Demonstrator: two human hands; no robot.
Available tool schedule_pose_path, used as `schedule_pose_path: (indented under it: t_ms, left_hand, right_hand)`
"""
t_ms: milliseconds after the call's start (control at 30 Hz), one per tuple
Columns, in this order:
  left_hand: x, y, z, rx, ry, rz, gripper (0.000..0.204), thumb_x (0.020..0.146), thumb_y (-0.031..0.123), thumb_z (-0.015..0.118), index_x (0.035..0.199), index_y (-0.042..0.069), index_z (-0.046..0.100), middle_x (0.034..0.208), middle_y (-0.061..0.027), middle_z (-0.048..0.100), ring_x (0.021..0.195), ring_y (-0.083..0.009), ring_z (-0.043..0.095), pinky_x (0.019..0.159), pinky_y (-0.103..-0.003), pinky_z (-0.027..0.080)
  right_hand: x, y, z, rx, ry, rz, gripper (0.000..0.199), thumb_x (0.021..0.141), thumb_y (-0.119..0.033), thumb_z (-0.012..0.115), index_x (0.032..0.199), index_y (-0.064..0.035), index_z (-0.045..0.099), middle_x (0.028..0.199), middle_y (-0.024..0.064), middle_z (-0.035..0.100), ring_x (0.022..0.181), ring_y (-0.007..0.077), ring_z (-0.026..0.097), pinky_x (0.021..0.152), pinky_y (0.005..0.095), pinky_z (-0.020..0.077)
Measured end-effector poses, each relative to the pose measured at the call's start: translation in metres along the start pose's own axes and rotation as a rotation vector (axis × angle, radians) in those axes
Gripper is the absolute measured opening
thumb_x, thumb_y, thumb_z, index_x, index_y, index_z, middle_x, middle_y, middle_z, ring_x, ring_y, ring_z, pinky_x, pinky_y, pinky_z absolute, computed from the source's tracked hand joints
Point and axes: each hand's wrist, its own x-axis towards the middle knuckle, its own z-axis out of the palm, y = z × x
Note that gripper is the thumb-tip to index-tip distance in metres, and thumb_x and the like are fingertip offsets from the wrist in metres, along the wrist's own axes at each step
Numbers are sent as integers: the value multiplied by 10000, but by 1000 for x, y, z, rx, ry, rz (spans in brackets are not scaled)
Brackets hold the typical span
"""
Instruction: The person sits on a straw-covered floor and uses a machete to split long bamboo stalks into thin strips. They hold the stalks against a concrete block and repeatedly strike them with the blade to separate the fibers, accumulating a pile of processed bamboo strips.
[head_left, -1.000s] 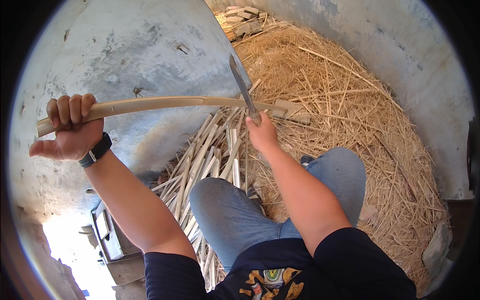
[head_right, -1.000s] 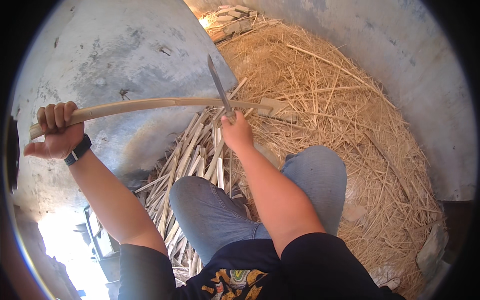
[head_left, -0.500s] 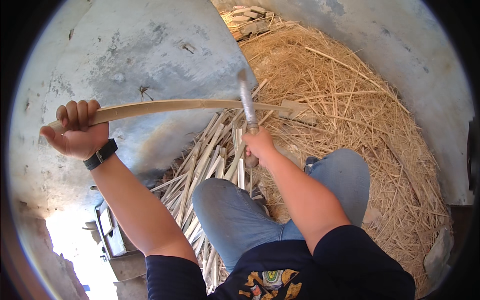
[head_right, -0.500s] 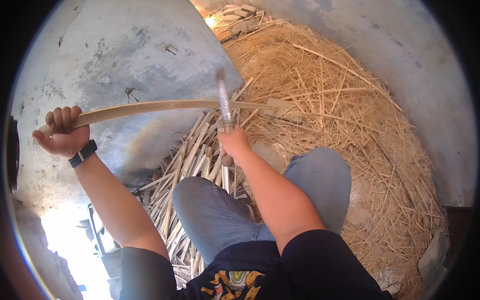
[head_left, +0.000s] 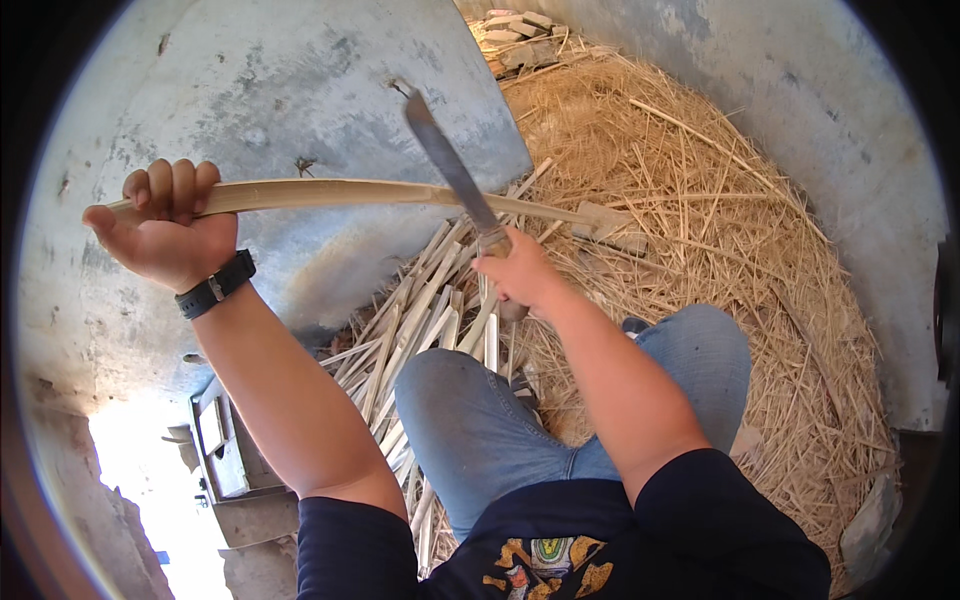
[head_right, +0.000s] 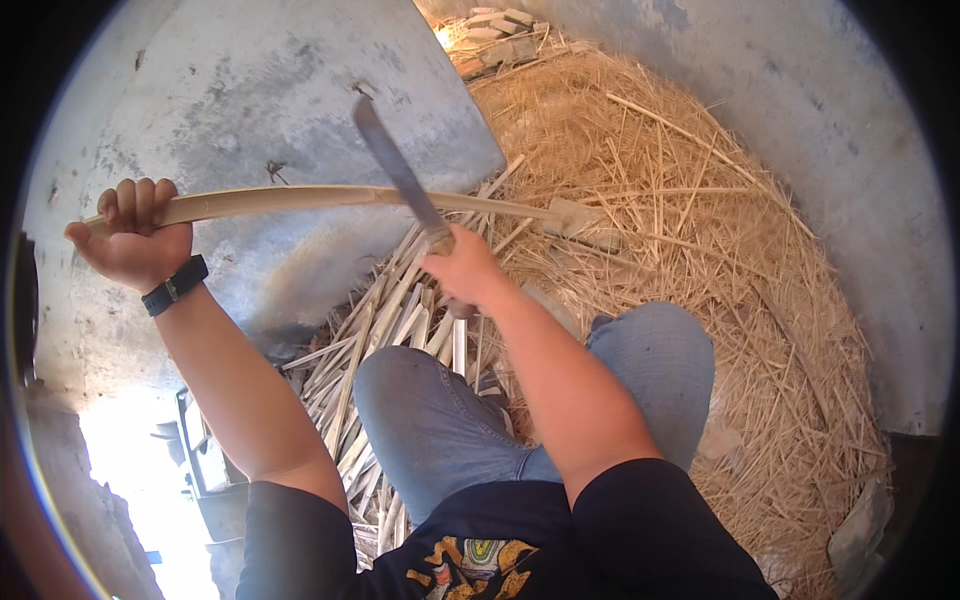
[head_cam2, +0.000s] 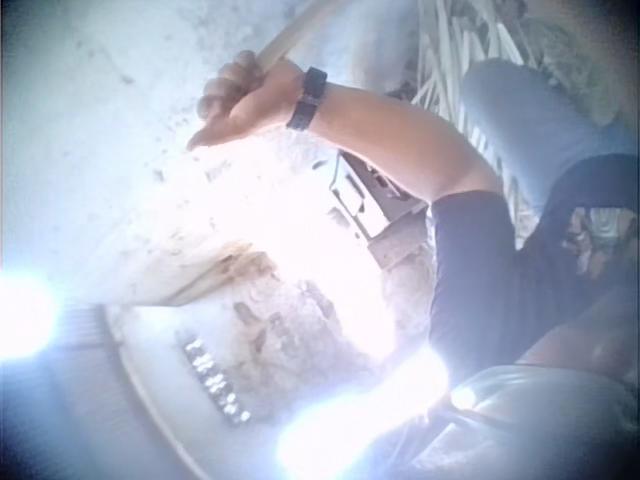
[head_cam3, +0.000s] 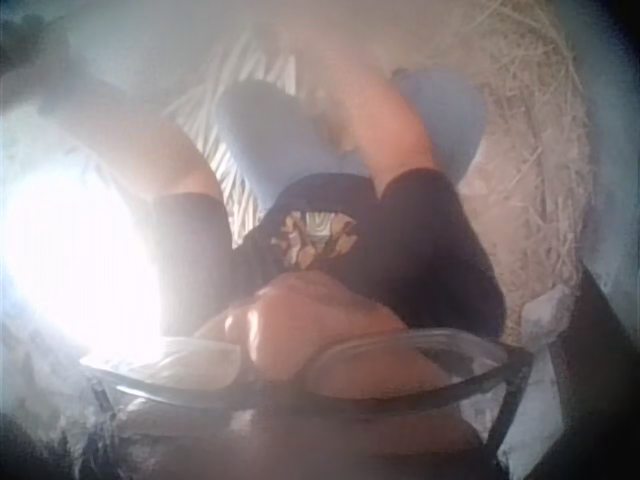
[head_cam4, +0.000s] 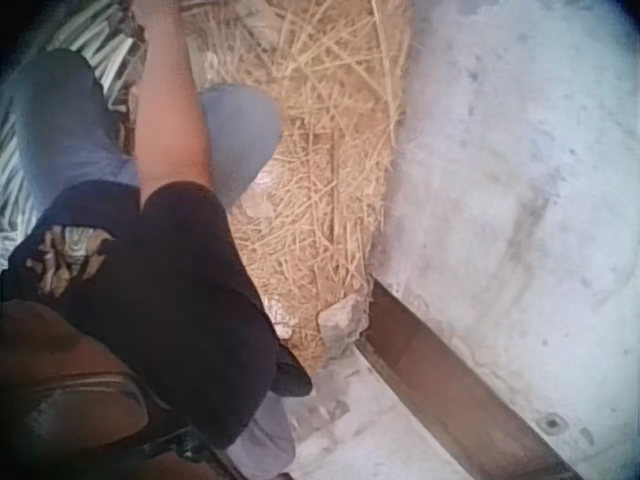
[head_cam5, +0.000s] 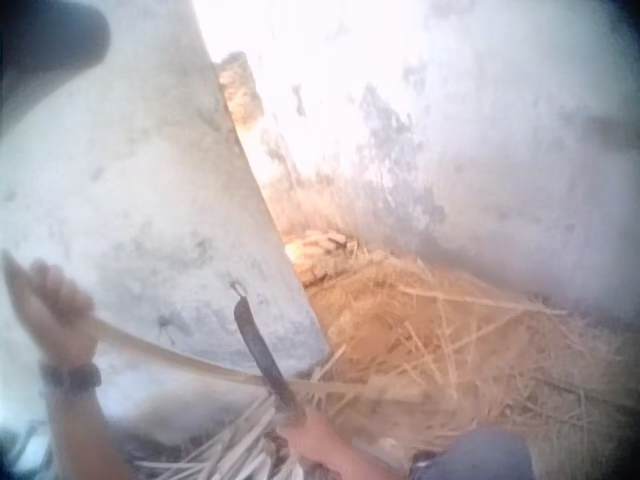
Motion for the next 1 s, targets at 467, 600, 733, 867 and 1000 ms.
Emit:
schedule_pose_path:
  t_ms: [467,600,733,867,1000]
  left_hand:
    - [-6,-2,10,-224,-203,-93,903,765,989,106,735,145,426,569,47,238,522,-123,188,531,-308,206]
    - [-14,3,42,-305,-204,-148,903,747,1006,144,759,151,434,583,55,262,516,-125,222,537,-304,227]
    - [-18,3,64,-369,-303,-151,928,745,1008,161,803,137,476,583,55,300,513,-120,234,535,-300,230]
    - [-25,3,72,-445,-452,-149,985,735,1014,186,882,109,546,583,54,319,507,-110,232,536,-292,235]
    - [-31,5,80,-451,-447,-149,1011,728,1019,200,910,94,568,573,61,278,506,-98,176,529,-290,203]
  right_hand:
    - [-19,-78,11,76,172,-323,280,885,-126,764,1042,-39,550,828,31,604,553,76,512,483,261,439]
    - [-22,-119,6,32,136,-475,366,866,-147,805,1091,-39,537,1060,88,677,567,78,526,504,255,454]
    - [-34,-141,12,40,-90,-526,484,858,-183,826,1224,1,567,1113,94,603,583,84,530,518,252,463]
    - [-37,-138,10,-82,-125,-539,424,863,-191,828,1160,-4,589,907,46,628,555,76,518,502,245,448]
    - [-34,-132,7,-69,-137,-506,346,866,-173,825,1070,-29,586,720,-15,581,527,68,507,483,240,430]
